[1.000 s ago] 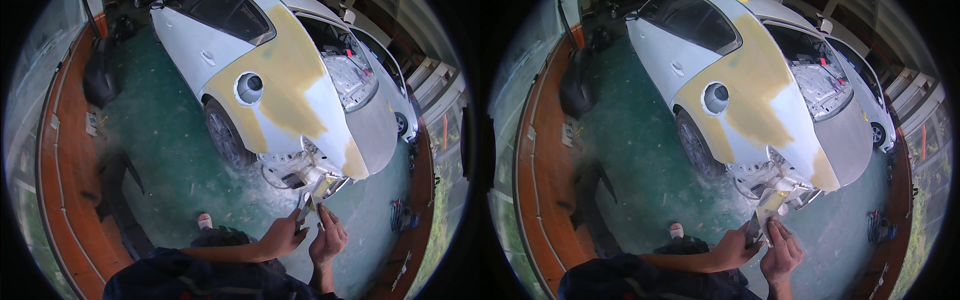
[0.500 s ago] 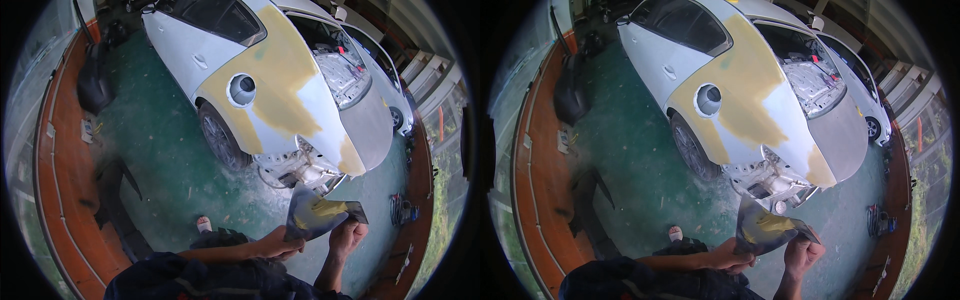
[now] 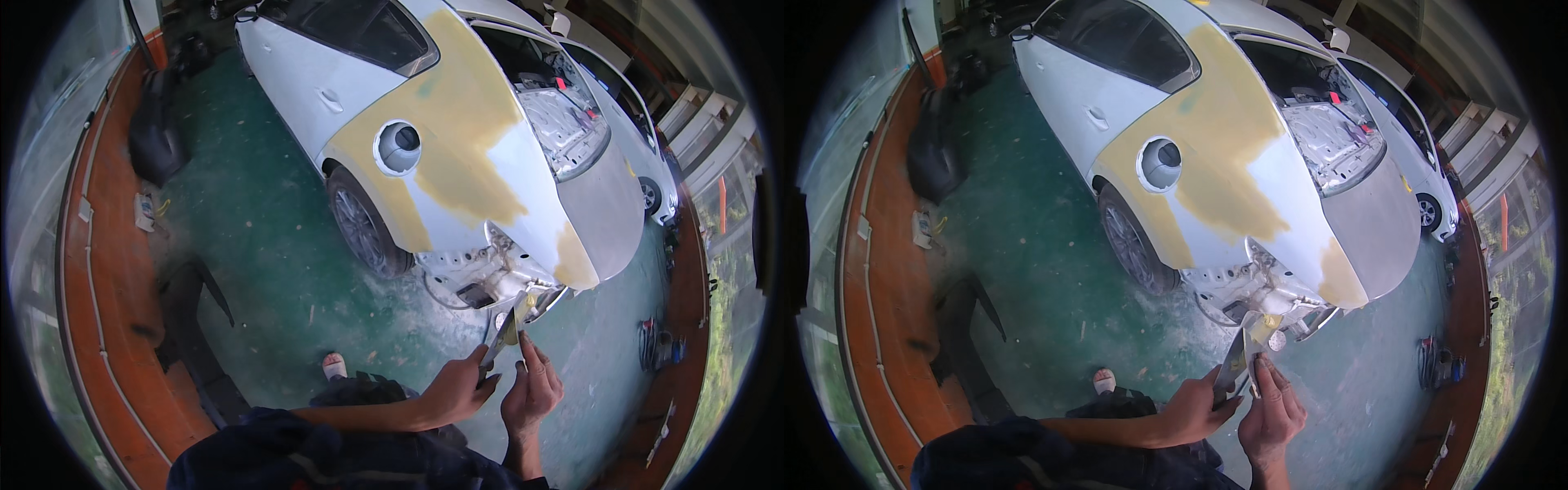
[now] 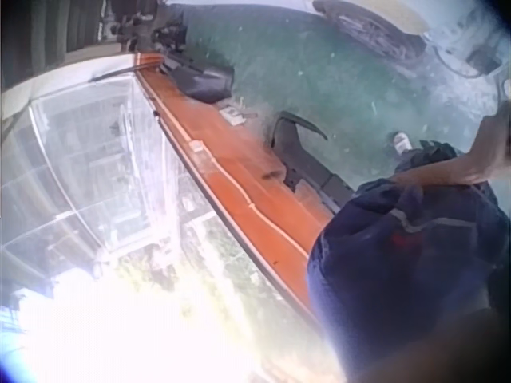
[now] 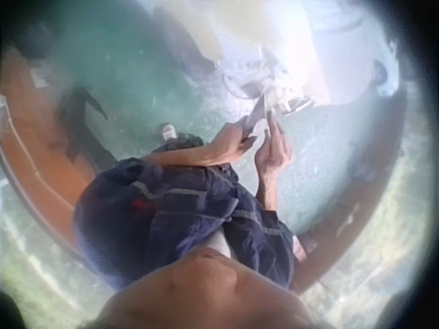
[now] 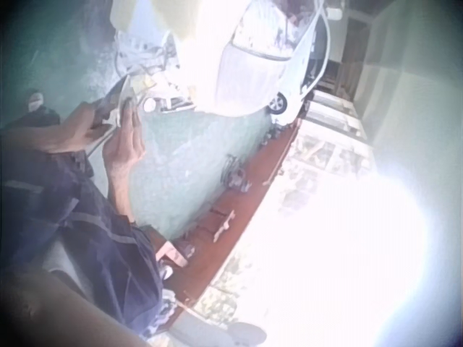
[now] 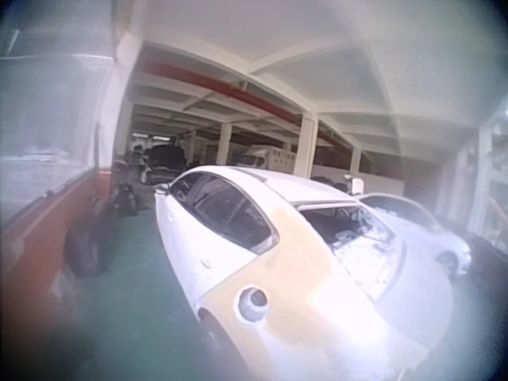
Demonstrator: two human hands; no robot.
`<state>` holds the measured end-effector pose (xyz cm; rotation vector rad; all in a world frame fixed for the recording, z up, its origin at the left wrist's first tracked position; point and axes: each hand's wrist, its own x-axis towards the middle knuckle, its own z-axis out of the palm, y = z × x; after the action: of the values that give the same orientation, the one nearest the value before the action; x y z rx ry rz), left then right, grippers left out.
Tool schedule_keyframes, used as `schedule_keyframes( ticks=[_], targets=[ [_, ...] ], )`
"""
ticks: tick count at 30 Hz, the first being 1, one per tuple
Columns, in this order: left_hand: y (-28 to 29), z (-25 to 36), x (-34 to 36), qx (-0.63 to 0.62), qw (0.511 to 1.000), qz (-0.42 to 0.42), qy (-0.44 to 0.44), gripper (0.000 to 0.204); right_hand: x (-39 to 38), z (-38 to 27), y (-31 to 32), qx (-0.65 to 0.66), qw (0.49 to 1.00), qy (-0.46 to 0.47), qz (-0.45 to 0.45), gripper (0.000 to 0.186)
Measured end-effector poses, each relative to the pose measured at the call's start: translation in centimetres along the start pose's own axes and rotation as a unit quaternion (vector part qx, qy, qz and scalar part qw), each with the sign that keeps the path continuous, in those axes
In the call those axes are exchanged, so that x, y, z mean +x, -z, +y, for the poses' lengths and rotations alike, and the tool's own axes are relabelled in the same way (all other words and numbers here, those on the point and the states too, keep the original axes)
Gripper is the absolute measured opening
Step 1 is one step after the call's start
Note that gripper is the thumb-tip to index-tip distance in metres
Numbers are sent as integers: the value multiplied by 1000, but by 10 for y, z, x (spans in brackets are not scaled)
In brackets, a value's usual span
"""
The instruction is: The person applies masking tape to the car's trunk lid and then uses a putty knife to spread body filler onto the rear quarter panel. The person mixes filler on the knife and applies it to the damaged area.
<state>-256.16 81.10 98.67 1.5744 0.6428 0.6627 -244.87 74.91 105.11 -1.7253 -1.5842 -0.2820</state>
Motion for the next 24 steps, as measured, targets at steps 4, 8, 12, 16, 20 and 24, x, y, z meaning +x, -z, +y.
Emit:
schedule_keyframes(
  ticks=[4,8,12,16,20,24],
  targets=[
    [12,-18,6,0,998,16,-58,32,-10,-1,10,143,990,-15,-12,24],
    [15,-14,-6,-166,985,-49,-9,19,-17,19,21,353,898,-61,257,34],
    [8,-30,-21,-360,893,-233,135,10,4,20,20,526,803,-117,256,40],
    [11,-29,-21,-451,842,-275,105,26,-10,43,15,384,911,-126,82,25],
    [18,-28,-20,-381,886,-241,106,14,9,52,32,153,979,-125,-57,21],
    [18,-7,-16,-354,916,-166,94,13,1,47,38,43,984,-126,121,24]
  ],
)
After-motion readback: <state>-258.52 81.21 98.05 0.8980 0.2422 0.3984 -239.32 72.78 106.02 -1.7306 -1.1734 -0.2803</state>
